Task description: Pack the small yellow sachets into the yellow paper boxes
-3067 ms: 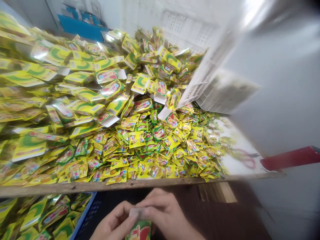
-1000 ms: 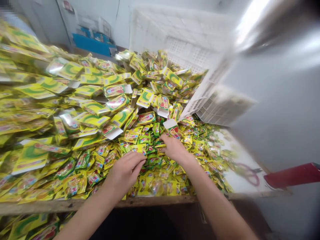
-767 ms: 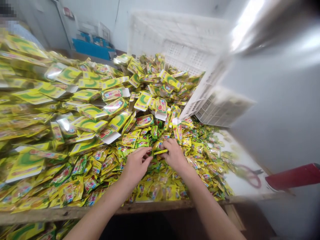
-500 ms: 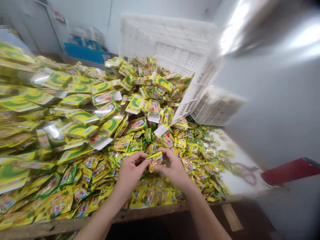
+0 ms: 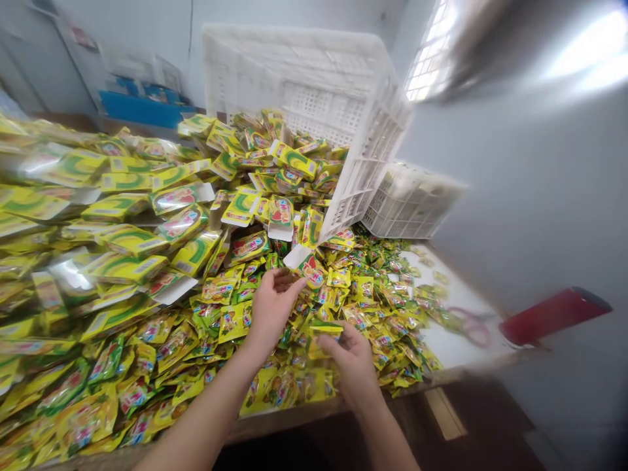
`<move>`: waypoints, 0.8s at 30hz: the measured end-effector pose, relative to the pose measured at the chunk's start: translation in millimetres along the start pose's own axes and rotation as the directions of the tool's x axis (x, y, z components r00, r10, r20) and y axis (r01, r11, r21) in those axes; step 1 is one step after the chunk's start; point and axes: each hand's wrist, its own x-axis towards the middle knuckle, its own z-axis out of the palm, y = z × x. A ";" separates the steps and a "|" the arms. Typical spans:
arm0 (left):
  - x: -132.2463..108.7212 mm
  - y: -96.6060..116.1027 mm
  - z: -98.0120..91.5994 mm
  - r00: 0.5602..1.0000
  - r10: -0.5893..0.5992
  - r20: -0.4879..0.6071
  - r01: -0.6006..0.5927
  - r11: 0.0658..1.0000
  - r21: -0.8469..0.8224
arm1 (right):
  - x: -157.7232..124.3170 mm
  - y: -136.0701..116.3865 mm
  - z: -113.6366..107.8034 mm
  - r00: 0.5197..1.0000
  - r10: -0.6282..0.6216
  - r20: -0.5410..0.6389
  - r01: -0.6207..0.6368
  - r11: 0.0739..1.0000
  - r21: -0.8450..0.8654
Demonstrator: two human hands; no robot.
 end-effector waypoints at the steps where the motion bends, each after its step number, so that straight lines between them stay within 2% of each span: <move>1: 9.1 1.4 8.2 0.999 0.005 -0.032 -0.004 1.000 0.022 | -2.0 1.6 -2.9 1.000 -0.007 -0.013 0.007 1.000 0.001; 4: 21.0 10.7 19.2 0.997 0.026 -0.067 -0.022 0.998 0.057 | -6.3 1.4 -11.6 1.000 -0.013 -0.027 0.013 1.000 -0.012; 6: 13.3 20.9 9.4 0.998 0.049 -0.049 -0.046 0.997 0.059 | -8.2 -7.5 -16.8 0.997 -0.048 -0.054 0.046 0.998 -0.029; 7: 5.5 26.1 -0.8 0.999 0.054 -0.001 -0.054 0.996 0.069 | -9.1 -14.7 -18.2 0.994 -0.082 -0.070 0.079 0.996 -0.044; 9: -15.2 34.6 -28.6 0.980 0.019 0.198 -0.038 0.995 0.088 | -11.1 -32.0 -16.8 0.981 -0.174 -0.087 0.166 0.982 -0.093; 10: -27.1 37.0 -44.2 0.926 -0.046 0.375 0.006 0.994 0.106 | -12.4 -40.3 -13.3 0.970 -0.229 -0.081 0.218 0.968 -0.126; 11: -39.6 37.9 -59.4 0.858 -0.113 0.501 0.076 0.993 0.093 | -14.0 -47.1 -8.2 0.957 -0.284 -0.060 0.271 0.948 -0.168; 13: -65.5 34.9 -85.7 0.731 -0.228 0.644 0.236 0.969 0.074 | -18.7 -53.6 5.8 0.922 -0.382 0.057 0.382 0.879 -0.285; 14: -78.5 31.3 -96.0 0.703 -0.262 0.661 0.299 0.952 0.059 | -22.2 -52.7 13.3 0.898 -0.411 0.155 0.439 0.829 -0.345; 15: -91.0 26.5 -104.2 0.695 -0.287 0.660 0.340 0.939 0.051 | -26.4 -49.3 20.3 0.867 -0.422 0.264 0.496 0.773 -0.396; 17: -114.4 14.1 -115.7 0.717 -0.308 0.626 0.370 0.929 0.034 | -36.5 -37.8 30.5 0.802 -0.386 0.456 0.584 0.669 -0.459; 19: -135.1 0.4 -122.8 0.757 -0.318 0.571 0.381 0.925 0.010 | -47.0 -25.2 34.7 0.758 -0.307 0.576 0.620 0.615 -0.488; 21: -153.5 -11.8 -127.3 0.764 -0.346 0.544 0.428 0.903 -0.027 | -55.9 -16.3 34.3 0.760 -0.253 0.599 0.604 0.614 -0.507; 24: -175.2 -22.1 -131.3 0.706 -0.398 0.586 0.549 0.830 -0.098 | -65.9 -11.0 31.7 0.826 -0.274 0.493 0.532 0.669 -0.520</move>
